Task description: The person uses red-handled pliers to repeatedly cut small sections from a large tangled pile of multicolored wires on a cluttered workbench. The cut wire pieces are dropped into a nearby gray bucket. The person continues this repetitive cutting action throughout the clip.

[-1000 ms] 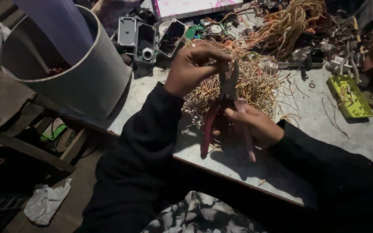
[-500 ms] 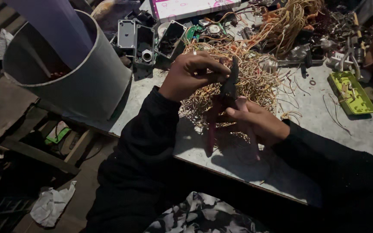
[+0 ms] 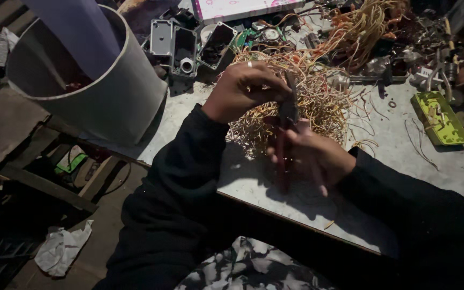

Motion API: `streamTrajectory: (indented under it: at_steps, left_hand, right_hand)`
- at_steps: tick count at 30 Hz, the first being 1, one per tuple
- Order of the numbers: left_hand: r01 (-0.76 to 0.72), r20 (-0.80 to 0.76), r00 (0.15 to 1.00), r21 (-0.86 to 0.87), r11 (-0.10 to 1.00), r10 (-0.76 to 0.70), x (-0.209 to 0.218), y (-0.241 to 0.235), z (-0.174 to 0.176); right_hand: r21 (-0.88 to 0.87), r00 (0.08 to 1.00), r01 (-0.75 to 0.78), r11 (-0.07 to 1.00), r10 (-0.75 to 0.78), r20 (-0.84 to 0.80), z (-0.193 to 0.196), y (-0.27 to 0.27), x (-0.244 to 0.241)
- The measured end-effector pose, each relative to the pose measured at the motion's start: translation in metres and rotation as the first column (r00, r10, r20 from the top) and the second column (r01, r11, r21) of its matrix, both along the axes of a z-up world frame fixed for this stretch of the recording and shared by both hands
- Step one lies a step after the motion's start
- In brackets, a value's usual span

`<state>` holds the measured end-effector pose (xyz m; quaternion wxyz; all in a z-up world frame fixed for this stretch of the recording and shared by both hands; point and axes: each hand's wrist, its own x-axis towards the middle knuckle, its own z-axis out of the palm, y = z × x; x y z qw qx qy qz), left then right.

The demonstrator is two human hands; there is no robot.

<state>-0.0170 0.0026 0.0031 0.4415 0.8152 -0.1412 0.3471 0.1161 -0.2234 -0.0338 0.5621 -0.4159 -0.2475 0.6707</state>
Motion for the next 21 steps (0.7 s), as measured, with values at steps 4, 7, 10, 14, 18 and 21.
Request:
streamTrajectory:
  at_steps: [4, 7, 10, 14, 18, 21]
  left_hand:
    - [-0.078, 0.026, 0.997, 0.122, 0.989, 0.075, 0.006, -0.003, -0.005]
    - [-0.021, 0.041, 0.999, 0.059, 0.998, 0.019, 0.007, -0.006, -0.006]
    - [0.035, 0.112, 0.993, -0.020, 0.999, -0.033, 0.004, -0.001, 0.001]
    - [-0.171, 0.273, 0.941, -0.126, 0.977, 0.200, -0.027, 0.010, 0.008]
    - [-0.732, 0.539, 0.543, -0.072, 0.678, 0.644, -0.106, 0.001, 0.014]
    - [-0.982, 0.510, 0.082, -0.104, 0.156, 0.856, -0.164, 0.017, 0.033]
  right_hand:
    - [-0.079, 0.969, 0.192, 0.978, -0.176, 0.171, -0.016, 0.005, 0.000]
    - [-0.063, 0.968, 0.175, 0.983, -0.160, 0.195, -0.017, 0.002, -0.006]
    - [-0.181, 0.944, 0.211, 0.960, -0.152, 0.294, -0.008, 0.001, -0.007]
    - [0.000, 0.998, -0.047, 0.999, 0.047, 0.047, -0.001, 0.004, -0.009]
    - [-0.008, 0.993, -0.082, 0.997, 0.083, 0.088, 0.004, 0.009, -0.008]
    - [-0.008, 0.993, -0.082, 0.997, 0.082, 0.079, 0.004, 0.010, -0.007]
